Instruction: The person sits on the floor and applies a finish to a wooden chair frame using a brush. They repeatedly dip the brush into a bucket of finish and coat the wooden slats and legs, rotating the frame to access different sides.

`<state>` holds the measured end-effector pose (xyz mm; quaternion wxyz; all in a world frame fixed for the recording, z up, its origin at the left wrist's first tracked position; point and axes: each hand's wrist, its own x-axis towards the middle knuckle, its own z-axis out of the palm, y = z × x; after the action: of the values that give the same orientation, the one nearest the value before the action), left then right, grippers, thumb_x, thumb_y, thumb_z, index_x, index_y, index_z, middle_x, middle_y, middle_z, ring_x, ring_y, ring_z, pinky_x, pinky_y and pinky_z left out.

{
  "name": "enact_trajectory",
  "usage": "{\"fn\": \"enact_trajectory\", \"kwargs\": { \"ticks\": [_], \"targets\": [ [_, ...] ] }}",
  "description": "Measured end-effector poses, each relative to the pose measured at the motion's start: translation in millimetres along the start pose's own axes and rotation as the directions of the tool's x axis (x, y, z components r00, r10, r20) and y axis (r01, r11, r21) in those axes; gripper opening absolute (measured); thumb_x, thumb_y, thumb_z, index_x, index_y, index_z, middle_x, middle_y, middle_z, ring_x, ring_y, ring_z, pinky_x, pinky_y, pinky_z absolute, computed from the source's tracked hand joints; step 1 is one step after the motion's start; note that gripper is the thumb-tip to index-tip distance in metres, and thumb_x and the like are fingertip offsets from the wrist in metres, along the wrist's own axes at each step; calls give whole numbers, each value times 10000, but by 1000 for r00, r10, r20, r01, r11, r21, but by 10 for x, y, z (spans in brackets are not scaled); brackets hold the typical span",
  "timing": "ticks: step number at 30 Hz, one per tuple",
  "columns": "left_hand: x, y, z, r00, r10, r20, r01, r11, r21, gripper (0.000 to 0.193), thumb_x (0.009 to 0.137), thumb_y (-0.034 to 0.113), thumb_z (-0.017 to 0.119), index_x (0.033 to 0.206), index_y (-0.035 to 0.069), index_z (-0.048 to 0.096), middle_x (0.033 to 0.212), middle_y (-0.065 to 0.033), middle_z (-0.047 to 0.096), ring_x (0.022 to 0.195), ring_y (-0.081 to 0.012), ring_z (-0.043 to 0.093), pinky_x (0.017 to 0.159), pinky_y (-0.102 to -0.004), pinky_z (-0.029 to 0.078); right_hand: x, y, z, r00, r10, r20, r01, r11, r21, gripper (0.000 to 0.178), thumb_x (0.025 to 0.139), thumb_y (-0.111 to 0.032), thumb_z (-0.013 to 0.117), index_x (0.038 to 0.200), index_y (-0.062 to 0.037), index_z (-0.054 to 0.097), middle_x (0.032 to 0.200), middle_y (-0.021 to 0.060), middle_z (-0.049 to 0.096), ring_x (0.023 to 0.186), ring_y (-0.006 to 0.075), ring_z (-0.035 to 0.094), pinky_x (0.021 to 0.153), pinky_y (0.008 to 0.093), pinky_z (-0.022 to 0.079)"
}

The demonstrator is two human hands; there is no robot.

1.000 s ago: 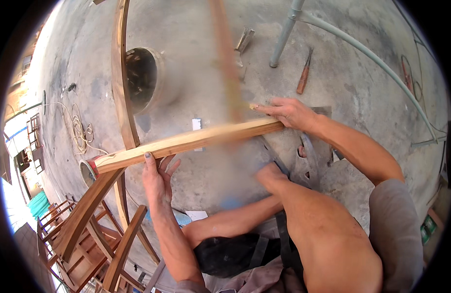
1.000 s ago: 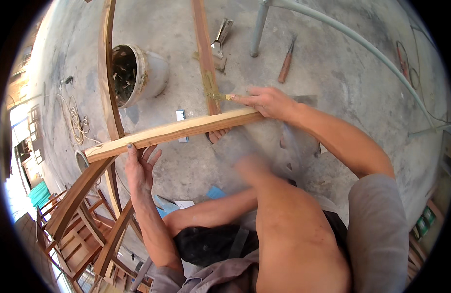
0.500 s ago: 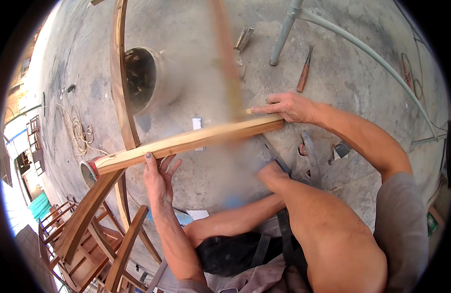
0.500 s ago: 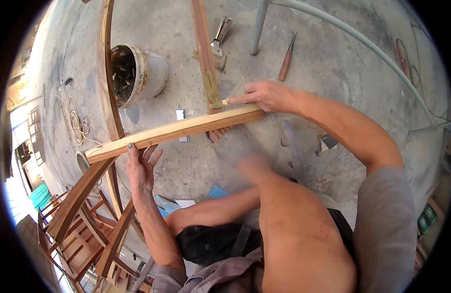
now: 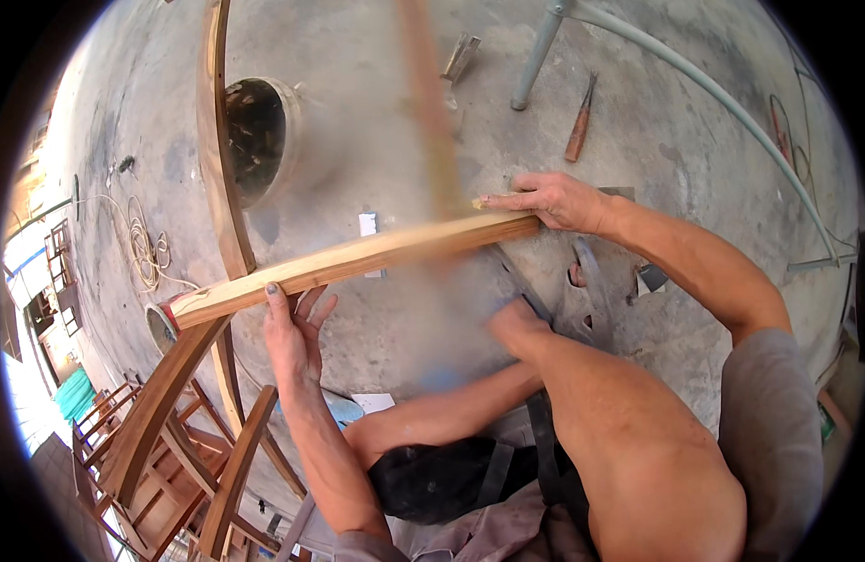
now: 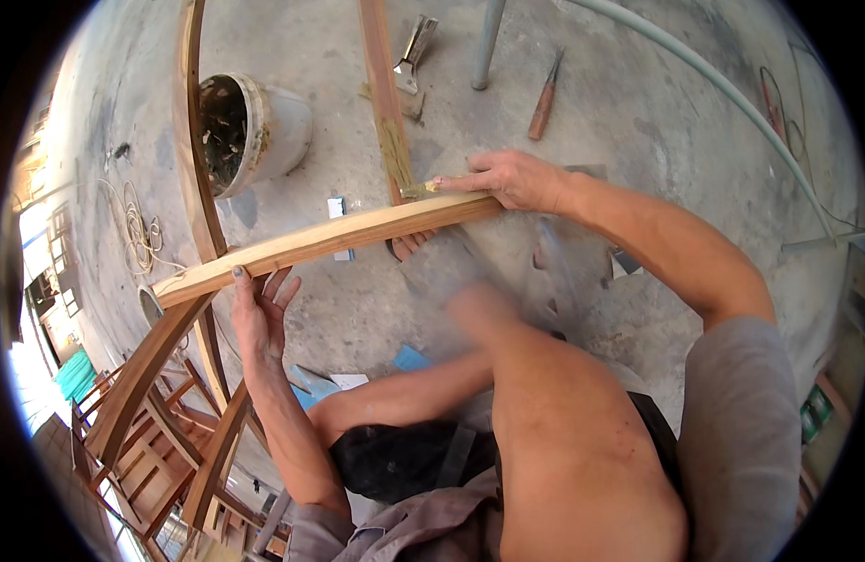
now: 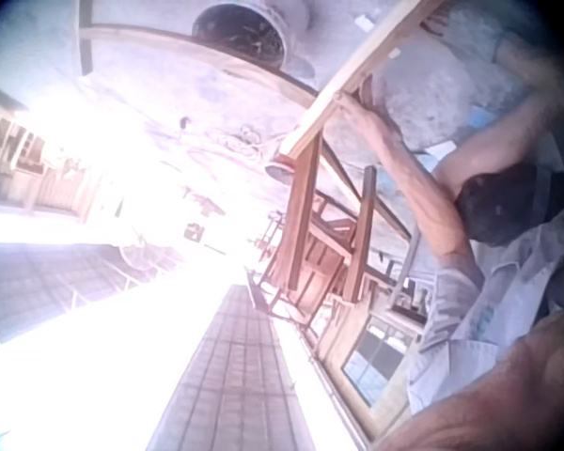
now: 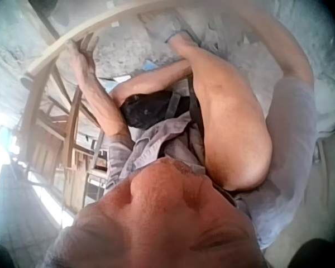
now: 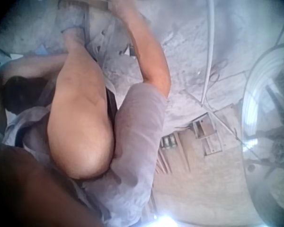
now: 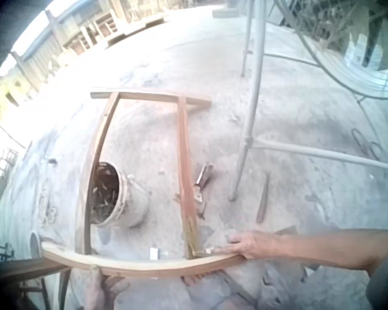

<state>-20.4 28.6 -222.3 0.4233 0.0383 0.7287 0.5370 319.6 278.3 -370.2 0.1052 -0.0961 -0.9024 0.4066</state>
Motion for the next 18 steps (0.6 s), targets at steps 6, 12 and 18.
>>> {"fn": "enact_trajectory", "kwargs": {
  "ticks": [6,12,18],
  "targets": [
    [-38,7,22,1000,-4,-18,4,1000,18,666,1043,489,555,1455,-17,422,1405,-224,536,1252,-399,594,959,-515,570,-26,-87,16,998,-14,-56,15,1000,18,731,828,94,574,1460,-272,587,831,105,487,711,288,548,675,412,506],
    [-24,12,12,1000,-4,8,4,1000,18,655,1048,478,550,1462,-11,417,1416,-225,525,1264,-404,585,965,-520,563,35,-7,38,993,-109,-40,104,989,-104,758,799,103,608,1454,-279,594,812,96,465,702,264,530,662,409,504],
    [-74,54,70,999,8,-35,-7,1000,22,606,1066,454,519,1389,-53,437,1321,-201,573,1183,-365,638,928,-491,599,-129,0,-102,998,-69,12,70,994,-81,835,803,100,603,1490,-369,533,848,82,519,712,261,561,664,400,524]
  ]
}}
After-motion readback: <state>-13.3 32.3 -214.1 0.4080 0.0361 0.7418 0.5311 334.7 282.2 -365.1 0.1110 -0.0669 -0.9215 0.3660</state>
